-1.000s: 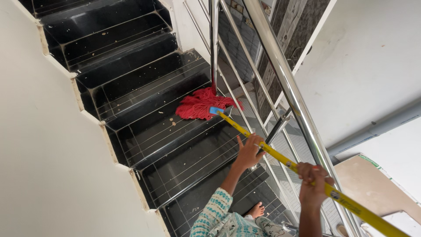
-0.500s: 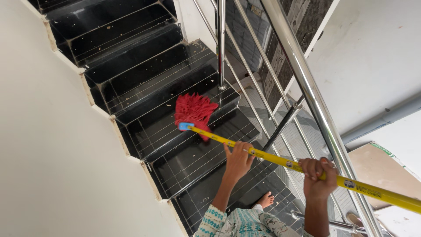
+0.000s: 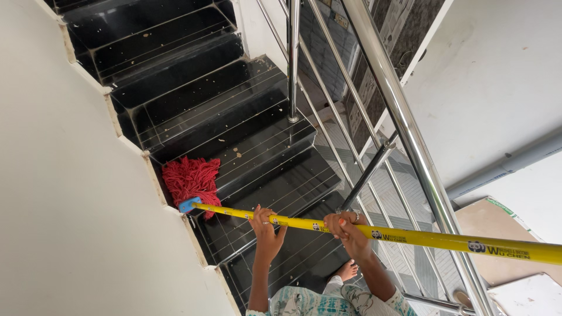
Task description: The person mops a staircase step by step from top to bottom using a mop, then mops the tiled floor at the bottom of the stairs.
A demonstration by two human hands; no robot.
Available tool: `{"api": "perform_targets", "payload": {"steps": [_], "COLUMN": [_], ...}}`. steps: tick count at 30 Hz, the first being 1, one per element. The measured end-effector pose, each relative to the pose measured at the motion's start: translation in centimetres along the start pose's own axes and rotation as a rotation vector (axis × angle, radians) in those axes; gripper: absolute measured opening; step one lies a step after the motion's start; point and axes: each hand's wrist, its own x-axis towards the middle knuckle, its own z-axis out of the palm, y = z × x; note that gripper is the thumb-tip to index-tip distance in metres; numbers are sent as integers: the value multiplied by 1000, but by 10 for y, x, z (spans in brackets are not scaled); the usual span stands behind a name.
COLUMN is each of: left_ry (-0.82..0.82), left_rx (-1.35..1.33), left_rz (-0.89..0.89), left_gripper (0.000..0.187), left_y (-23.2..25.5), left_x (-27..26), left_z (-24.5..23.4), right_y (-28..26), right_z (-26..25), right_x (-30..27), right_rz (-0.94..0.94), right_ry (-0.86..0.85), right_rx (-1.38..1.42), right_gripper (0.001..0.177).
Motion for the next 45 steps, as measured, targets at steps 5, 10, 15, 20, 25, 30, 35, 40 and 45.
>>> {"api": "perform_targets", "payload": {"steps": [5,10,15,20,25,30,35,40,45], "left_ry": [-39,-38,-102,-405,-444,-471,-385,-426,-291], "left_rx": [-154,-263,-343,-284,-163,-92,-21,66,83], "left_rz": [52,164,260,386,510,518,411,174,14], "left_gripper": [48,50,45,40,37,31,26,27,28], "left_y": [7,31,66,115,148,144,108,65,25], "left_x": [16,60,107,134,136,124,98,66,19], "left_z": [34,81,134,175,195,164,103,41,-4], "right_y": [-33,-61,-70,-94,-123,-126,-96,-37,14], "right_z": [-5,-27,-60,-104,-114,-108,-104,-99,-67], "right_x": [6,7,-14,-35,-40,-40,-32,-22,-16], "right_rz": [-73,-133,-140,-311,-335,-259,-119,40,182], "right_ry": [-66,-63,199,433,668,717,703,571,345], "right_rx": [-105,-307,-412,-319,-263,-235,-130,45,7], "right_gripper": [38,37,34,39,36,39,35,33,34]}}
